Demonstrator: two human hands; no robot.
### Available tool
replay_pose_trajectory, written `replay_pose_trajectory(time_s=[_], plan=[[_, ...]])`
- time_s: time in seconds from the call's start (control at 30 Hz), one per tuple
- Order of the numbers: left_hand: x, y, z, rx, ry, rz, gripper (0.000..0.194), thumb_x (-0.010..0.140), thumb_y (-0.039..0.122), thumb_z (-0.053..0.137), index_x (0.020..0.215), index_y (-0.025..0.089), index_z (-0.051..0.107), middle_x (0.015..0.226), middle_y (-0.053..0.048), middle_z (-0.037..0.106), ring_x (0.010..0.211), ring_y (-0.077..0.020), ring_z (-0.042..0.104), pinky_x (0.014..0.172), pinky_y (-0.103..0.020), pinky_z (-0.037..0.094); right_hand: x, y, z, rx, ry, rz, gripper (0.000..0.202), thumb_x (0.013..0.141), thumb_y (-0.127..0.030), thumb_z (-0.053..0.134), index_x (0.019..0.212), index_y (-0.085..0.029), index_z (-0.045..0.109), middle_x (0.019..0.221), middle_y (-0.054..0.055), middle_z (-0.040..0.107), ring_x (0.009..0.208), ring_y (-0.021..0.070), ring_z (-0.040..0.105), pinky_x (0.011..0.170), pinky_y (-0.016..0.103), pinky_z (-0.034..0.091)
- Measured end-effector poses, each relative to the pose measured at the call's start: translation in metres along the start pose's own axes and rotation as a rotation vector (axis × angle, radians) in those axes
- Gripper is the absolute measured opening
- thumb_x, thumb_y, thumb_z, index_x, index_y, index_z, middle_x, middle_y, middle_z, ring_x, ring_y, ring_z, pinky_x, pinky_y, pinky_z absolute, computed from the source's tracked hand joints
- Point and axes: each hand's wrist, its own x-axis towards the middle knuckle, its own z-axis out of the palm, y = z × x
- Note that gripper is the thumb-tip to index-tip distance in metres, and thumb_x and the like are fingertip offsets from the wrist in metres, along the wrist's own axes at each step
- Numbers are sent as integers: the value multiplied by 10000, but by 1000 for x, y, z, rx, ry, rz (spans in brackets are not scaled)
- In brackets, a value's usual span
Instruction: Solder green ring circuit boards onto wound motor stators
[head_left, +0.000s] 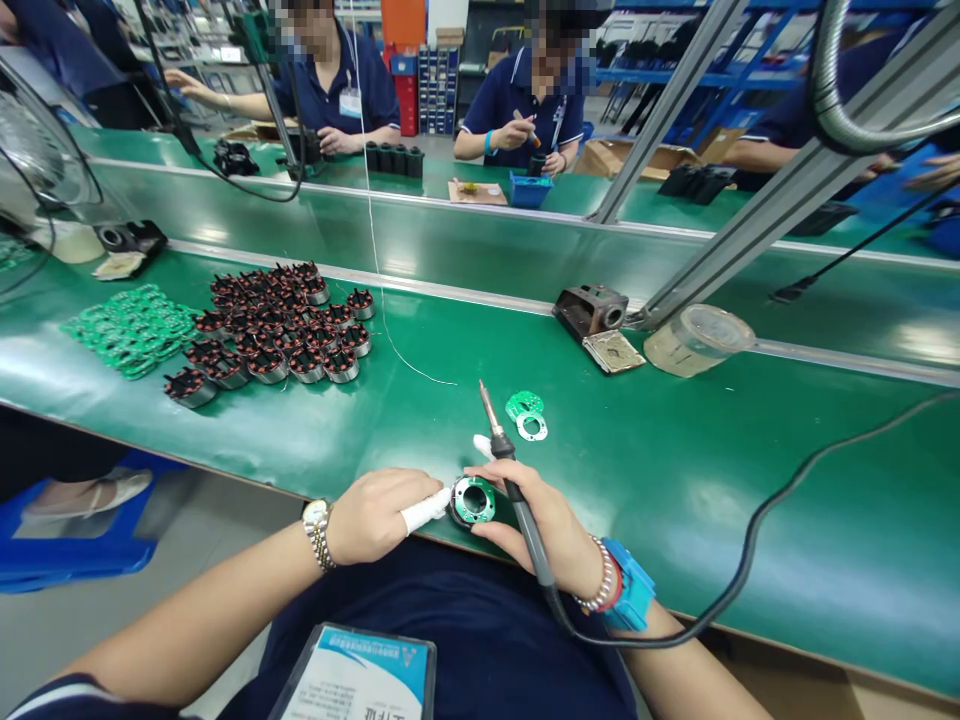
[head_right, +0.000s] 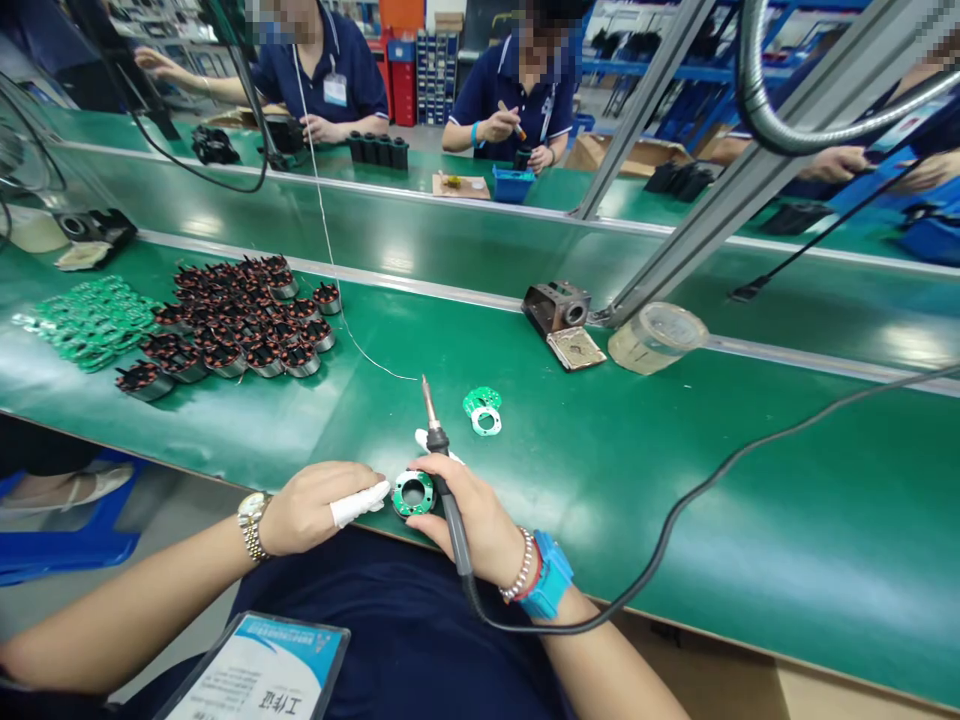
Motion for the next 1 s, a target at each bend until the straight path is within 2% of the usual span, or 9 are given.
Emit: replay_pose_trajectory(time_s=[0.07, 0.13, 0.3, 0.37, 0.5, 0.63, 0.73, 0.9, 1.0], plan=[[1, 2, -1, -23, -19, -18, 252, 887, 158, 342, 1027, 122, 548, 876, -105, 660, 769, -178, 607, 664, -307, 512, 0, 0, 0, 2, -4, -8, 427, 791, -266, 589, 1161, -211, 384, 1050, 85, 600, 954, 179, 593, 829, 303, 500], [3, 4, 2, -39, -12, -104, 239, 872, 152, 364, 982, 128, 575, 860, -98, 658, 748, -172, 605, 648, -297, 507, 0, -1, -1, -10, -6, -10, 422, 796, -258, 583, 1166, -210, 386, 1050, 86, 601, 944, 178, 598, 820, 299, 504], [16, 15, 12, -238, 37, -527, 175, 809, 189, 482, 689, 151, 602, 669, -29, 619, 594, -118, 580, 543, -215, 484, -3, -4, 1, -54, 1, 8, 401, 798, -262, 579, 1154, -196, 406, 1016, 92, 614, 907, 187, 612, 771, 291, 520], [18, 20, 16, -243, 91, -604, 186, 791, 190, 495, 635, 145, 586, 603, -18, 585, 533, -110, 555, 485, -203, 463, -4, -5, 3, -74, 24, 17, 393, 801, -265, 574, 1151, -196, 409, 1013, 92, 616, 896, 188, 615, 762, 293, 524], [9, 33, 28, 14, 184, -489, 182, 799, 146, 435, 788, 130, 616, 700, -72, 619, 612, -156, 582, 560, -264, 503, -5, -9, 7, -124, 60, 49, 379, 811, -263, 557, 1153, -196, 407, 1010, 91, 618, 870, 186, 621, 745, 293, 531], [-5, 43, 39, 190, 157, -371, 353, 771, 55, 357, 1071, 92, 539, 948, -147, 630, 813, -208, 612, 723, -332, 533, -7, -12, 10, -183, 103, 50, 375, 817, -266, 548, 1156, -185, 410, 991, 99, 624, 856, 189, 627, 735, 289, 536], [-8, 43, 40, 200, 129, -359, 399, 763, 40, 345, 1134, 67, 488, 991, -166, 619, 870, -225, 608, 773, -355, 529, -6, -12, 11, -212, 102, 35, 358, 827, -255, 528, 1159, -179, 418, 991, 107, 620, 868, 190, 626, 737, 283, 536], [2, 19, 20, 119, 58, -444, 384, 816, 122, 378, 1191, 133, 458, 1099, -117, 593, 994, -196, 571, 863, -323, 501, 20, 6, 8, -207, 20, -41, 351, 813, -258, 543, 1141, -200, 433, 982, 88, 617, 855, 190, 627, 736, 297, 533], [9, -12, -5, 309, 110, -550, 395, 833, 196, 411, 1221, 131, 444, 1155, -135, 559, 1087, -233, 510, 935, -388, 444, 50, 29, 2, -273, 55, -19, 354, 773, -236, 583, 1103, -202, 462, 991, 88, 614, 855, 207, 623, 747, 333, 524]])
